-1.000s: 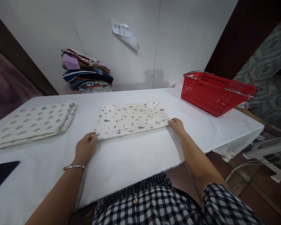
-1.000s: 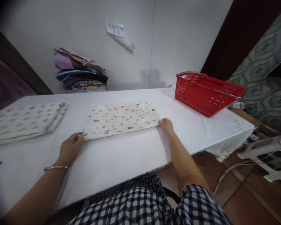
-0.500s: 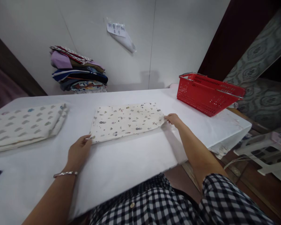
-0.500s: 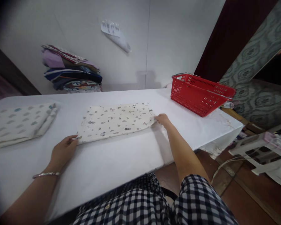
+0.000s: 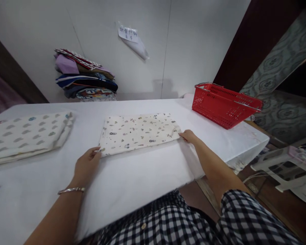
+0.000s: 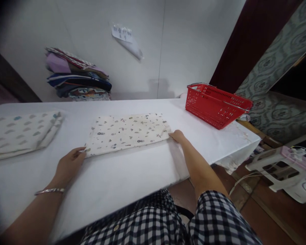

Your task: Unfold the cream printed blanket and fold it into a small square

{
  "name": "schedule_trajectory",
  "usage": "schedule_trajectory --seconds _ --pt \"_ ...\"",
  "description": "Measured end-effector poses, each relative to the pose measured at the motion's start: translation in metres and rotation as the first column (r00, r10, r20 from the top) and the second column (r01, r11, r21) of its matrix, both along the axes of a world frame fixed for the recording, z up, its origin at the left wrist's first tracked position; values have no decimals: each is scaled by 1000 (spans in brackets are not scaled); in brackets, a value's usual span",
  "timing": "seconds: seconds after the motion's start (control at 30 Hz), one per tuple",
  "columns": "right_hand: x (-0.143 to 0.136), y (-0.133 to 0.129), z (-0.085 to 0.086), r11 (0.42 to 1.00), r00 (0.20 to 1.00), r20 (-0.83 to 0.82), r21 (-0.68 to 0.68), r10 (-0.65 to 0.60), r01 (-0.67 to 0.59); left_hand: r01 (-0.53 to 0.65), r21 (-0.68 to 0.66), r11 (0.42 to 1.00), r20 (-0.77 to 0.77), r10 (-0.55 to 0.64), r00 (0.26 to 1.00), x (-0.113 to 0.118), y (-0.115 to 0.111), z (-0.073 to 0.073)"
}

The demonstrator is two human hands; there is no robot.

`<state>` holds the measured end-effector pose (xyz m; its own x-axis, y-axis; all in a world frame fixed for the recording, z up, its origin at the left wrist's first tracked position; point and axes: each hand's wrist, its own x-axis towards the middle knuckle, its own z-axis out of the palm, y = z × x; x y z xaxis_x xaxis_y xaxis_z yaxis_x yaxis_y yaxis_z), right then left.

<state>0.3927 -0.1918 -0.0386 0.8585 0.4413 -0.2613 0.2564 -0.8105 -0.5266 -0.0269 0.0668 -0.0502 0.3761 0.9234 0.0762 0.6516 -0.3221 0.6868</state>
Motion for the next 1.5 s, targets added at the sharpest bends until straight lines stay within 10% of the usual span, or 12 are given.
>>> schedule_trajectory --seconds 0.67,0.97,1.23,1.5 --pt "-11 -28 8 893 971 -177 392 -163 221 -6 -2 1000 -262 5 965 19 -17 22" --pt "-21 -62 -18 997 985 171 79 -10 -4 66 -79 995 -340 -89 936 9 -18 28" --pt "-36 -62 0 987 959 268 -150 90 -51 451 349 822 -415 -296 860 51 -10 25" --pt "-22 -57 3 966 859 465 23 216 -256 457 133 879 -501 -338 796 69 15 4"
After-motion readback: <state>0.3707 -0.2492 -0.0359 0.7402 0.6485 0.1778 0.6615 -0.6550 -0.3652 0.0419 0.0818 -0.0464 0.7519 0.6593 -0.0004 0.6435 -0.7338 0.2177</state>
